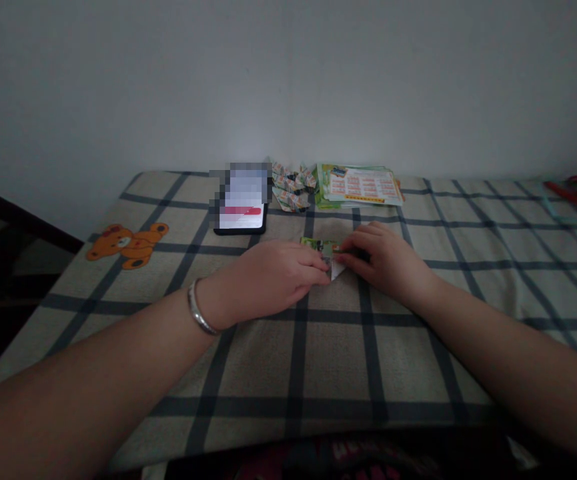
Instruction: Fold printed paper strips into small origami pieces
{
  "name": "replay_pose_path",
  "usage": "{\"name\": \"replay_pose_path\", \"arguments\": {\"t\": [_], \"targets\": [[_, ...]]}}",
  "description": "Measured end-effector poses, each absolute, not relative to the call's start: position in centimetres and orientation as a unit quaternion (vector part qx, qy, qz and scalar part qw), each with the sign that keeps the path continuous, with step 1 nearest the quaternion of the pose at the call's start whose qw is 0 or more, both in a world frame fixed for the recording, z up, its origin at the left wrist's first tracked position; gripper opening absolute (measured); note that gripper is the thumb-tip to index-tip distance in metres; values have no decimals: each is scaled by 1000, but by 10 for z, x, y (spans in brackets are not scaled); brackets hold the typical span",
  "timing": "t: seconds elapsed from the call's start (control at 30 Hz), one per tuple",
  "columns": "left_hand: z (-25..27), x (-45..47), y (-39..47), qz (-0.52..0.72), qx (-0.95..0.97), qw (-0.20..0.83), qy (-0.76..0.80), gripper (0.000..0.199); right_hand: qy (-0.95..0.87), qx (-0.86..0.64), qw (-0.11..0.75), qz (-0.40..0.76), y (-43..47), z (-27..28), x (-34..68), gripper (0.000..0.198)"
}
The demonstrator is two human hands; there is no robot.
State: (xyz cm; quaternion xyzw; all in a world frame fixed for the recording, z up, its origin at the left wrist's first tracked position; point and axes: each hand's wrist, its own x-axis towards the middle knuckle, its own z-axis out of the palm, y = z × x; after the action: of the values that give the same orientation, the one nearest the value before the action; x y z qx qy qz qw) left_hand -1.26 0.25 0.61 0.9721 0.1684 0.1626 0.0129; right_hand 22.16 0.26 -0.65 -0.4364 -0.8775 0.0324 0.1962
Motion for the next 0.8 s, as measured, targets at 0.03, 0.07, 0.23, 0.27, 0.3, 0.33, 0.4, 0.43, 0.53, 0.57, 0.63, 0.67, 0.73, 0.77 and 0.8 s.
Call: {"name": "replay_pose_path", "arguments": {"t": [0.03,0.07,0.23,0.27,0.3,0.33,0.4,0.43,0.53,0.57,0.63,0.67,0.73,0.77,0.8], "targets": [[6,-12,2,159,972,11,173,26,-877,-436,199,32,3,-7,222,19],[6,-12,1,155,971,9,180,25,-877,-435,201,33,3,-7,222,18],[5,-11,0,152,971,17,185,27,-876,-433,208,44,4,-9,223,17],[5,-11,0,150,972,18,182,28,-875,-433,210,44,4,-9,223,17],[4,-11,0,146,972,17,180,28,-875,-433,212,45,4,-9,223,18],[4,-11,0,143,973,17,182,29,-875,-433,213,46,4,-9,223,18],[4,-10,0,137,973,17,185,28,-873,-435,216,46,4,-9,223,16],[3,-10,0,134,973,16,186,28,-871,-437,218,45,4,-10,223,15],[3,-9,-1,124,974,10,188,26,-862,-451,226,56,4,-10,224,14],[3,-9,-1,121,975,6,188,26,-857,-456,229,68,4,-10,225,15],[3,-10,-1,118,975,0,187,27,-846,-468,238,97,4,-8,228,17],[3,-10,-1,118,975,-2,186,27,-842,-470,242,111,3,-6,229,17],[3,-10,-1,121,976,-4,181,26,-856,-446,236,112,2,-3,233,11],[3,-10,-1,123,976,-5,179,25,-874,-420,219,110,2,-1,235,9],[3,-10,-1,125,976,-6,178,25,-886,-398,211,107,2,0,237,8]]}}
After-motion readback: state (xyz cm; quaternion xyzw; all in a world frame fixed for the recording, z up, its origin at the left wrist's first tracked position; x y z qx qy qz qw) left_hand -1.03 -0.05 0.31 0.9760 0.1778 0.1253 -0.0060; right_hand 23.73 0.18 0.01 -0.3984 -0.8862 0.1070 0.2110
